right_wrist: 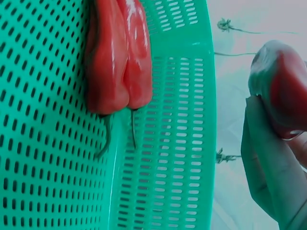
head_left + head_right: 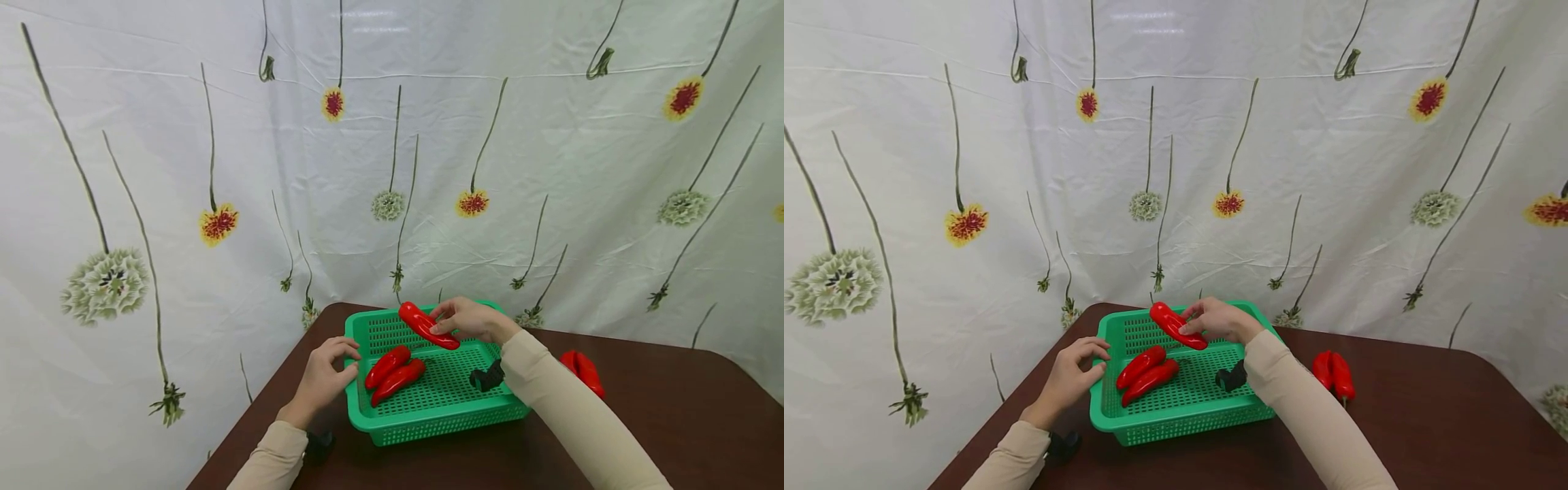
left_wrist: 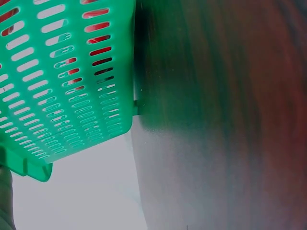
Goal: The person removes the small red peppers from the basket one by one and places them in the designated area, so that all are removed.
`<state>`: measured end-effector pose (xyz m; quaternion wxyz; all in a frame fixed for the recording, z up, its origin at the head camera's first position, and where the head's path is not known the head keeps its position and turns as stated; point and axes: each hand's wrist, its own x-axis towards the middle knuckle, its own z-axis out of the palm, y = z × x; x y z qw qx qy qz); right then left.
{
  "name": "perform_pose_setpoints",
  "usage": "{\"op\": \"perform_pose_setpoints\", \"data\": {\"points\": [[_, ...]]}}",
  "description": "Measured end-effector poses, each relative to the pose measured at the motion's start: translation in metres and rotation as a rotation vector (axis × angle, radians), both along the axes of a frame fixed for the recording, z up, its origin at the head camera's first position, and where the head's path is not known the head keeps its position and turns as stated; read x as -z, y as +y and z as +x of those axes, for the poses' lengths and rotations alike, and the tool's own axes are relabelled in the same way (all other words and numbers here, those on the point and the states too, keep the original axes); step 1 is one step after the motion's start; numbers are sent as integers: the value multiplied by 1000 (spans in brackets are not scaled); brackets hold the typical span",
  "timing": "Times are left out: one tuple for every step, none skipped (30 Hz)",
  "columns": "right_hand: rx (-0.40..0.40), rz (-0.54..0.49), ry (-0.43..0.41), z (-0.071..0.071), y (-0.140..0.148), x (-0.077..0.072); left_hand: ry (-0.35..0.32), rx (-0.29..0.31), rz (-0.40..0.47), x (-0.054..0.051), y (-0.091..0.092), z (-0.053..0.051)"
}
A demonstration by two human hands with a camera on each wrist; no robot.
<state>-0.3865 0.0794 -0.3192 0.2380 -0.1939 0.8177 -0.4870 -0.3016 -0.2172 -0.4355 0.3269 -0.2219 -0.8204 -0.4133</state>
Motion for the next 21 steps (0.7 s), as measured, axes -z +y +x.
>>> {"op": "perform_pose_setpoints", "data": {"points": [[6, -8, -3, 1, 0, -1, -1, -2, 0, 0, 0, 0], [5, -15, 0, 2, 0, -1, -3, -4, 0, 0, 0, 1], [6, -22, 2, 3, 0, -1, -3, -5, 0, 0, 0, 1], [7, -29, 3, 4, 1, -2, -5, -6, -1, -1, 0, 1], [9, -38, 2, 5, 1, -2, -5, -6, -1, -1, 1, 1], [12, -46, 1, 7, 2, -2, -4, -6, -1, -1, 1, 1], [14, -56, 0, 8, 2, -3, -4, -6, -1, -1, 1, 2], [17, -68, -1, 9, 3, -3, -3, -7, 0, -1, 1, 2], [21, -79, -1, 10, 4, -3, -3, -8, -1, -1, 1, 2], [27, -91, 0, 12, 5, -4, -3, -9, -1, -1, 1, 2], [32, -101, 3, 14, 6, -4, -3, -10, -1, -1, 1, 2], [35, -110, 7, 16, 7, -5, -4, -12, -1, -1, 1, 2], [38, -116, 13, 17, 8, -5, -5, -13, 0, -1, 1, 2], [41, -122, 20, 19, 9, -6, -6, -14, 0, -1, 1, 2], [45, -126, 27, 21, 10, -6, -6, -14, 0, -1, 1, 2], [47, -129, 34, 23, 11, -7, -5, -12, 1, -2, 1, 2], [47, -132, 39, 25, 12, -8, -6, -12, 2, -2, 1, 3], [47, -135, 44, 27, 13, -8, -7, -10, 3, -2, 1, 3], [50, -142, 47, 28, 14, -8, -7, -10, 4, -2, 1, 3], [52, -149, 49, 29, 15, -8, -6, -9, 4, -2, 1, 3], [55, -157, 53, 30, 17, -8, -5, -7, 4, -2, 1, 4]]}}
